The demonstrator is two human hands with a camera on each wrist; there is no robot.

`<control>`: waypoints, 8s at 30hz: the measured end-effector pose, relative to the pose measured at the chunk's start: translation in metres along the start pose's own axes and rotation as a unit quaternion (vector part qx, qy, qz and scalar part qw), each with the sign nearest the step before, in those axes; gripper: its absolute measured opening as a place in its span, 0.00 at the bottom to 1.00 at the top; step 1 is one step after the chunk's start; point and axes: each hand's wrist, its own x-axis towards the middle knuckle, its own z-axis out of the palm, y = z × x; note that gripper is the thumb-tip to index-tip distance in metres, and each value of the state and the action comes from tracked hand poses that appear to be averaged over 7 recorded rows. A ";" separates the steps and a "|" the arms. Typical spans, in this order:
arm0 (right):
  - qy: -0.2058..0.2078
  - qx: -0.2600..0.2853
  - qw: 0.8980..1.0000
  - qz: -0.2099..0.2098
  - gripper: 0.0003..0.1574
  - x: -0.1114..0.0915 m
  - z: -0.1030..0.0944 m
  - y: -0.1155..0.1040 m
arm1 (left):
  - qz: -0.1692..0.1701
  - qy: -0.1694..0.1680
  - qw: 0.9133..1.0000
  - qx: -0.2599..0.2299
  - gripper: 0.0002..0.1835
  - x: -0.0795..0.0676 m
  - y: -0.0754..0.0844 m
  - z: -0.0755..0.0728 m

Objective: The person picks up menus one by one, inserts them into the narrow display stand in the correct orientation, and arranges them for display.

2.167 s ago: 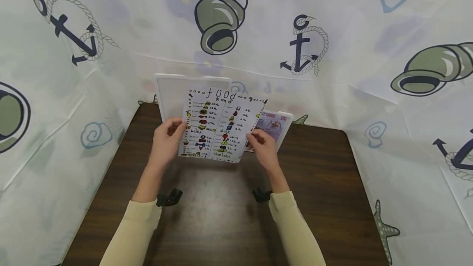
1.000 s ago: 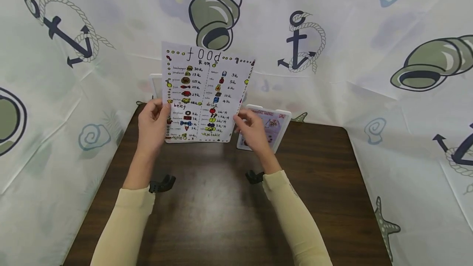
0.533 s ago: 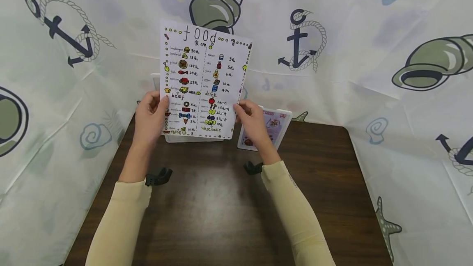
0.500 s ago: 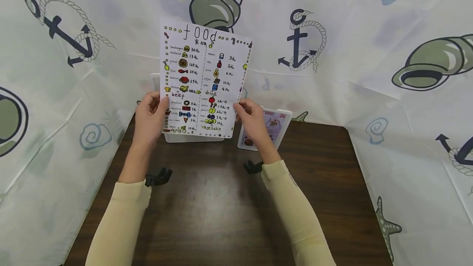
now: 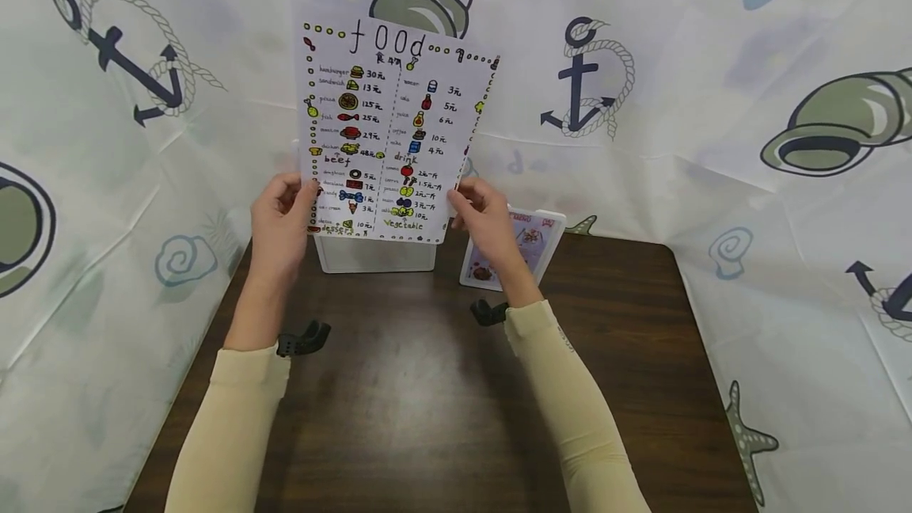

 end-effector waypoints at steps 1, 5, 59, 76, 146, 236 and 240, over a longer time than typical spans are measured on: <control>-0.001 0.000 1.000 0.002 0.14 0.000 0.001 0.002 | 0.002 0.001 1.000 -0.003 0.15 0.001 0.001 0.000; -0.001 0.003 1.000 0.008 0.15 -0.001 0.005 0.002 | 0.006 0.004 1.000 -0.012 0.14 0.005 0.006 0.000; 0.056 0.089 0.994 -0.030 0.11 0.099 0.022 -0.081 | 0.035 0.028 0.995 -0.094 0.08 0.099 0.051 -0.003; 0.071 0.080 0.993 -0.056 0.09 0.103 0.024 -0.084 | 0.053 0.024 0.993 -0.103 0.08 0.111 0.042 0.000; 0.034 0.018 0.996 -0.083 0.12 0.107 0.022 -0.069 | 0.072 0.033 0.994 -0.074 0.08 0.109 0.029 -0.004; 0.080 0.009 0.987 -0.137 0.09 0.091 0.019 -0.076 | 0.080 0.003 0.997 -0.010 0.07 0.100 0.028 -0.006; 0.084 0.006 0.987 -0.137 0.08 0.091 0.020 -0.080 | 0.081 0.005 0.997 -0.006 0.07 0.096 0.032 -0.005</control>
